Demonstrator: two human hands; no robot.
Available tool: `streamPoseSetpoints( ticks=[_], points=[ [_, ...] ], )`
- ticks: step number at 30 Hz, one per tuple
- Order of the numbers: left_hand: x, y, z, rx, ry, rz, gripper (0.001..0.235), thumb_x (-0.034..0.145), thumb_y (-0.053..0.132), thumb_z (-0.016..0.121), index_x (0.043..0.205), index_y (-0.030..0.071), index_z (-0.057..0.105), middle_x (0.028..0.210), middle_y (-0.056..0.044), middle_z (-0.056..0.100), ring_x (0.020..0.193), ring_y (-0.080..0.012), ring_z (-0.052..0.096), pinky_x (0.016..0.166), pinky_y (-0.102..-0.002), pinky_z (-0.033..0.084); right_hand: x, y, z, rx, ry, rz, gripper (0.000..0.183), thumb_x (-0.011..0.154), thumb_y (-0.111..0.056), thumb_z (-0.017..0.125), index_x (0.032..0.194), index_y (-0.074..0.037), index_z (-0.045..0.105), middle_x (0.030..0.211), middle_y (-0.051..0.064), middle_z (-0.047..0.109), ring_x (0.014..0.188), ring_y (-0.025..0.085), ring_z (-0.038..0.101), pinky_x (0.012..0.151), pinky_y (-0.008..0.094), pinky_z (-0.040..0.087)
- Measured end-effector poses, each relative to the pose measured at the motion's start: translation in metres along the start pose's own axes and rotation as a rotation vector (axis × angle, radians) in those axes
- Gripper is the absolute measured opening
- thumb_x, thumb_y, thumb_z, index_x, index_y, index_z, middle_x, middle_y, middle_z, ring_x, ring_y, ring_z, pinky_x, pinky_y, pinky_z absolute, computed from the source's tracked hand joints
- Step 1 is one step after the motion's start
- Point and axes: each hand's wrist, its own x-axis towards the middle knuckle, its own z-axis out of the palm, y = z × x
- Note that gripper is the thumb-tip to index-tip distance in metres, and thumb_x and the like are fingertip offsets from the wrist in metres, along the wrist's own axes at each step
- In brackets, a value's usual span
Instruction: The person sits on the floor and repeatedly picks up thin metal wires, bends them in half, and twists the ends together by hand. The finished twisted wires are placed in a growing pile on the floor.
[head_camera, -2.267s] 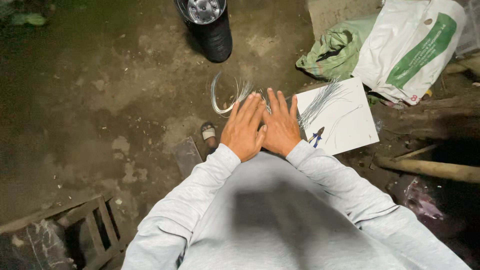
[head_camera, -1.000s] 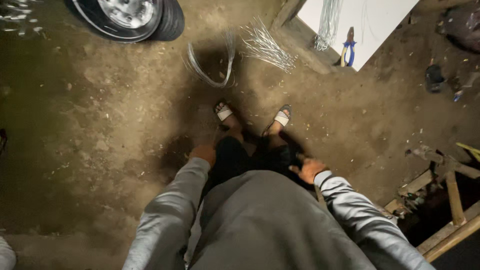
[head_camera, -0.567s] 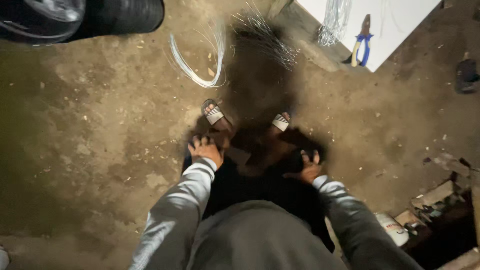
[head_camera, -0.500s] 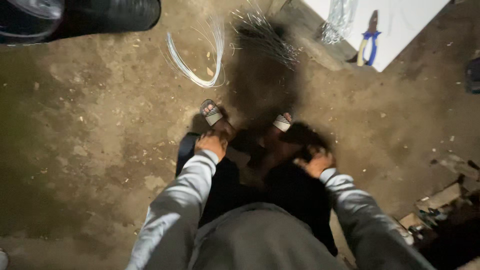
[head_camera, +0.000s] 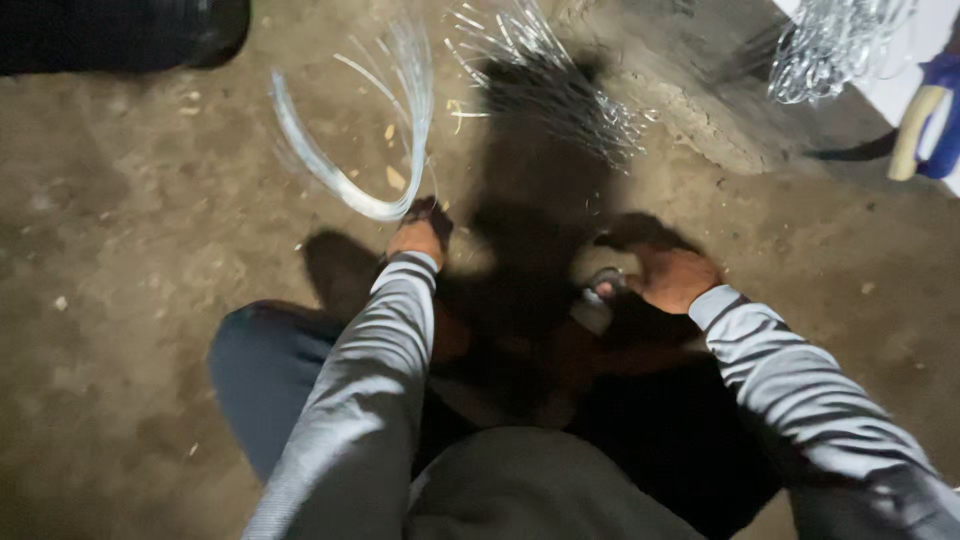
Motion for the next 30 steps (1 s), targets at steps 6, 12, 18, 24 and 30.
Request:
streamPoseSetpoints(
  ticks=[6,12,18,24,30],
  points=[
    [0.039,0.003,0.003,-0.148,0.078,0.064,0.046,0.088,0.040,0.076,0.122,0.011,0.064,0.124,-0.020,0.067,0.117,-0.0370,0.064,0.097,-0.047,0.051,0.030,-0.024,-0.038,-0.114,-0.124,0.008,0.061,0.092,-0.051,0.062,0.146,-0.025,0.054,0.118,0.017,0.073,0.112,0.037,0.067,0.100,0.047,0.052],
    [0.064,-0.001,0.015,-0.084,0.165,0.207,0.026,0.090,0.024,0.070,0.114,0.014,0.072,0.121,-0.017,0.070,0.113,-0.0382,0.066,0.094,-0.049,0.053,0.020,-0.040,-0.061,0.016,0.183,-0.231,0.063,0.086,-0.046,0.066,0.139,-0.014,0.056,0.131,0.015,0.066,0.115,0.036,0.064,0.098,0.045,0.051],
    [0.066,0.007,0.018,-0.065,0.125,0.296,0.027,0.089,0.028,0.072,0.112,0.014,0.073,0.118,-0.019,0.071,0.111,-0.0390,0.066,0.094,-0.049,0.053,0.018,-0.063,-0.074,-0.091,0.216,-0.213,0.070,0.090,-0.046,0.063,0.150,-0.013,0.048,0.131,0.018,0.063,0.115,0.037,0.063,0.097,0.047,0.049],
    [0.023,0.046,0.007,-0.130,0.395,0.460,0.021,0.091,0.030,0.068,0.103,0.014,0.074,0.101,-0.018,0.074,0.093,-0.0409,0.070,0.077,-0.053,0.055,0.010,-0.092,-0.051,-0.046,0.247,-0.274,0.054,0.093,-0.041,0.062,0.140,-0.014,0.060,0.123,0.015,0.071,0.108,0.036,0.069,0.098,0.046,0.053],
    [-0.100,0.080,-0.013,-0.373,0.953,0.763,0.017,0.083,0.030,0.068,0.089,0.014,0.069,0.065,-0.013,0.068,0.054,-0.0352,0.067,0.051,-0.048,0.053,0.020,-0.115,-0.017,0.660,0.205,-0.187,0.042,0.102,-0.037,0.057,0.132,-0.010,0.065,0.104,0.005,0.076,0.080,0.021,0.069,0.072,0.034,0.055]
  ],
)
